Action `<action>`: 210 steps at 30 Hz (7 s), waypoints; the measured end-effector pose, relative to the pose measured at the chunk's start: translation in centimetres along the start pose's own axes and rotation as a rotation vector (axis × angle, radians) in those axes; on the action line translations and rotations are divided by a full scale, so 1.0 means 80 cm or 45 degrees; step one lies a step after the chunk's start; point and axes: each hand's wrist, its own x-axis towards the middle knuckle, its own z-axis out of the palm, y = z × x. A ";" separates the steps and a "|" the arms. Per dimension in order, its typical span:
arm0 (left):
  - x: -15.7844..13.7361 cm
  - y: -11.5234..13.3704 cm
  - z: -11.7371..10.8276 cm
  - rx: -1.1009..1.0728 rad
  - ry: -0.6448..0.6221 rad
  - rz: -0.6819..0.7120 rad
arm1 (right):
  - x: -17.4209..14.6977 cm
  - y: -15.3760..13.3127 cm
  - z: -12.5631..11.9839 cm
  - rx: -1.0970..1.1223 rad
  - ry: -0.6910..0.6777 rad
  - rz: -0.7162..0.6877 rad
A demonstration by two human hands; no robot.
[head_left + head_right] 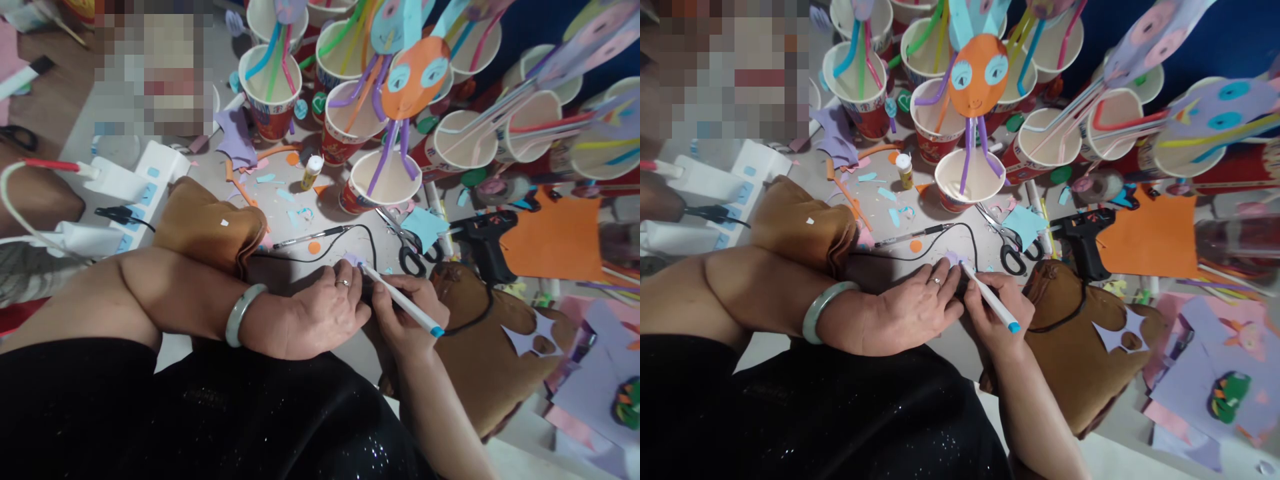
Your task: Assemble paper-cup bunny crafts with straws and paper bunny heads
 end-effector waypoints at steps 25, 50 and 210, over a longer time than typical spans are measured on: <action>-0.004 -0.002 0.000 0.088 0.146 -0.008 | 0.001 -0.001 -0.001 0.032 0.007 0.005; -0.003 0.000 0.008 0.098 0.171 -0.022 | 0.004 -0.005 -0.003 -0.007 -0.087 0.054; -0.001 -0.010 0.001 0.061 0.125 0.025 | 0.002 -0.002 -0.007 0.124 -0.146 0.245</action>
